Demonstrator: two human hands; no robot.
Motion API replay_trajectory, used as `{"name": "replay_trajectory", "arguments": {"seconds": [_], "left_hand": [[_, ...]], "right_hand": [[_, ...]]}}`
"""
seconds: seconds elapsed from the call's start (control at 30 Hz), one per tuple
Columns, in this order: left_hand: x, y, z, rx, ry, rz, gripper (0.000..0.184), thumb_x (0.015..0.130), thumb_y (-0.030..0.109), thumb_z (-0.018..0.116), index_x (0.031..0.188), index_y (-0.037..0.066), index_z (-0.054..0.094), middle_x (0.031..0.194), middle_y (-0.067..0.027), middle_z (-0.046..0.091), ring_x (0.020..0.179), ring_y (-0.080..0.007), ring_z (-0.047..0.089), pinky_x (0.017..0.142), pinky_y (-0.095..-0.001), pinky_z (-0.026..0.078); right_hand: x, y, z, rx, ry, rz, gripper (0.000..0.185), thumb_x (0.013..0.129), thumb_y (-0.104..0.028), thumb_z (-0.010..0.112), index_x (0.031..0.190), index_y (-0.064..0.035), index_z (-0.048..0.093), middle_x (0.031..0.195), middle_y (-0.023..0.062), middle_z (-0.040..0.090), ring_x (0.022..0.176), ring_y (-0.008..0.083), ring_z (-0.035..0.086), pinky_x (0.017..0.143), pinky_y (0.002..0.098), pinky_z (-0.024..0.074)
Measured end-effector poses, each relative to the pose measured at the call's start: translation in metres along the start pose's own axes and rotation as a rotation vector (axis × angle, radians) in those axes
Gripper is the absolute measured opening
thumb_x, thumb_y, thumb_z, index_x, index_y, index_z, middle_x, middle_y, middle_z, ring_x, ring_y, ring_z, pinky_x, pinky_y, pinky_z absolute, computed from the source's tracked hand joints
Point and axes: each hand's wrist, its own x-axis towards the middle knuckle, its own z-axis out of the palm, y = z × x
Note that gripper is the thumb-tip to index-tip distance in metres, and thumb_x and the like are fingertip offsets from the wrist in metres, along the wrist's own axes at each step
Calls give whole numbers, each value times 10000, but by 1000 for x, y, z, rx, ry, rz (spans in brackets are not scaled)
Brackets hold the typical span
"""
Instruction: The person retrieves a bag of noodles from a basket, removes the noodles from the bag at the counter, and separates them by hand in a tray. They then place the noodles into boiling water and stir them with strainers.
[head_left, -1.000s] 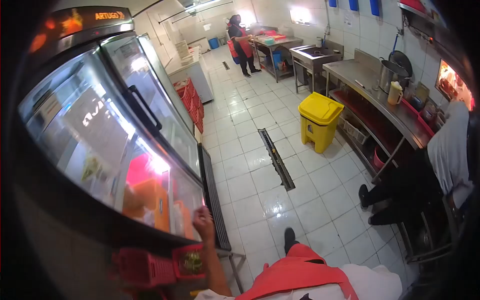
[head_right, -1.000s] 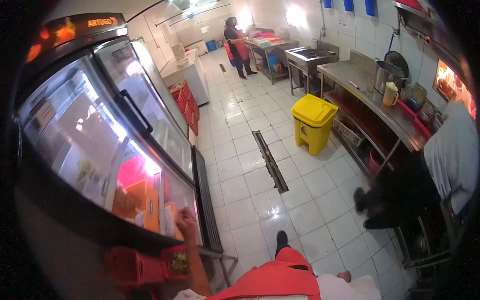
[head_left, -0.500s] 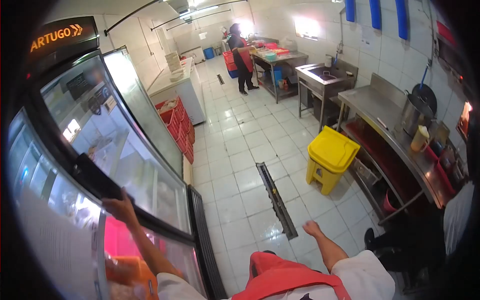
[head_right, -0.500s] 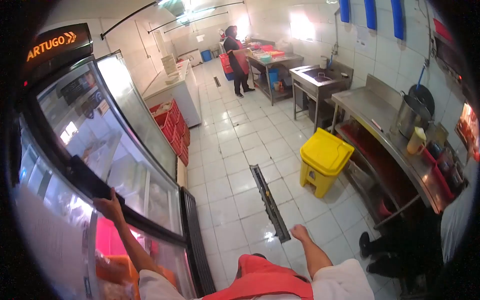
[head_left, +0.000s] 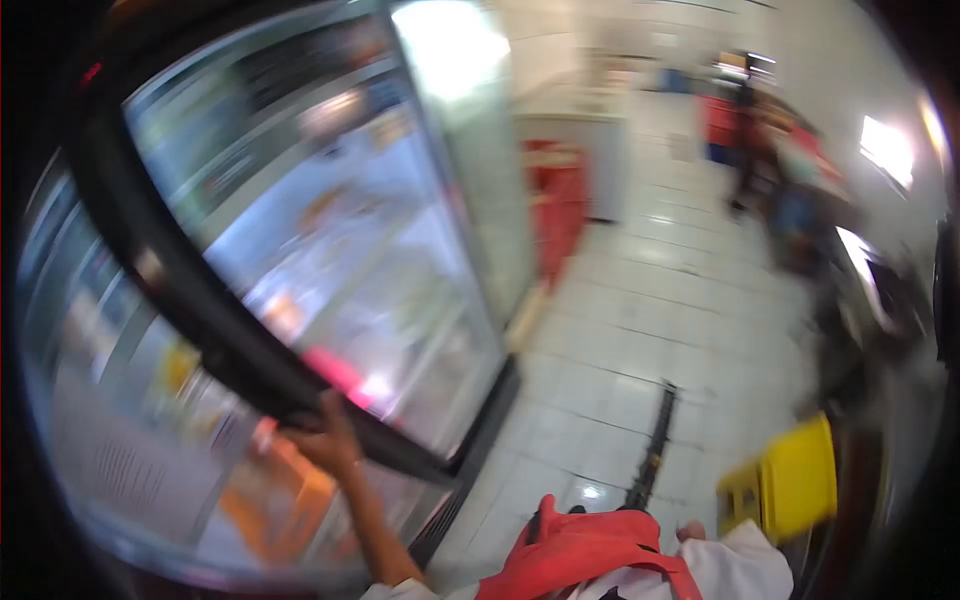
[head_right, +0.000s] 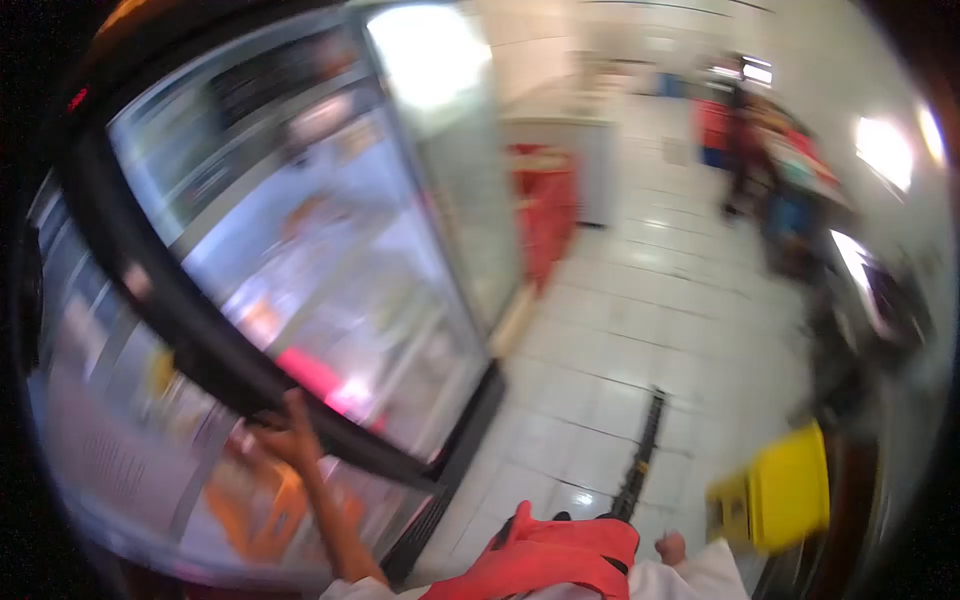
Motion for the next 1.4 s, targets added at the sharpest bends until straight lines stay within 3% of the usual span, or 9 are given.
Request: {"name": "replay_trajectory", "arguments": {"seconds": [0.23, 0.27, 0.3, 0.57, 0.83, 0.97, 1.07, 1.23, 1.4], "left_hand": [[-124, 16, -137, -243, 53, 177, 501, 839, 337, 656, 1054, -5, 359, 716, -7, 408, 610, -81, 406, 539, -206, 339], [-149, 14, -156, -238, 64, 136, 504, 846, 354, 642, 1054, -7, 358, 723, -12, 412, 614, -79, 411, 530, -198, 332], [-174, 12, -174, -234, 74, 94, 508, 852, 372, 628, 1054, -8, 358, 731, -16, 416, 617, -76, 416, 520, -190, 326], [-250, 29, -248, -53, 970, -221, 529, 951, 413, 468, 1279, 14, 352, 1006, -114, 544, 712, -155, 564, 517, -220, 457], [-273, -1, -272, 292, 809, -122, 550, 981, 467, 342, 1169, -49, 327, 1139, -147, 428, 1038, -207, 469, 865, -331, 419], [-263, 0, -289, 777, 854, -120, 202, 849, 180, 641, 934, -1, 612, 768, -61, 583, 672, -171, 502, 627, -353, 466], [-237, 53, -285, 320, 918, -57, 135, 847, 104, 580, 814, -23, 548, 662, -34, 514, 572, -147, 451, 501, -317, 392], [-237, 39, -284, 127, 997, -151, 195, 891, 155, 547, 804, -20, 540, 662, -42, 506, 560, -167, 469, 483, -308, 402], [-209, 21, -281, 137, 930, -101, 233, 906, 210, 508, 816, -4, 529, 683, -41, 501, 561, -162, 468, 476, -302, 402]], "right_hand": [[87, -219, -85, 152, -6, -338, 209, 757, -202, 596, 725, 4, 609, 796, 228, 633, 802, 394, 623, 691, 497, 482], [149, -237, -42, -531, -64, -721, 209, 766, -213, 593, 732, -7, 610, 792, 214, 634, 785, 385, 619, 670, 488, 475], [175, -274, -20, -253, 65, -915, 196, 767, -194, 602, 727, -2, 597, 765, 212, 624, 768, 392, 606, 650, 495, 463], [-103, -693, -126, 740, -278, -1648, 102, 832, -85, 594, 762, -20, 558, 671, 154, 563, 556, 305, 558, 513, 384, 436], [-376, -793, -224, 968, -344, -2495, 49, 810, -38, 611, 818, -20, 565, 720, 119, 572, 711, 314, 589, 629, 378, 475], [-427, -806, -259, 1015, -487, -2503, 40, 823, -50, 591, 798, -28, 568, 703, 122, 566, 731, 324, 586, 646, 379, 475], [-410, -781, -185, 813, -442, -2392, 179, 876, -172, 548, 757, -41, 573, 683, 162, 565, 672, 335, 588, 615, 415, 473], [-200, -664, 46, -629, -432, -2635, 213, 872, -215, 513, 913, -29, 610, 887, 174, 617, 842, 343, 621, 740, 440, 513], [162, -466, 68, -1155, -615, -1243, 214, 854, -217, 531, 922, -35, 621, 945, 158, 631, 855, 297, 627, 745, 416, 520]]}}
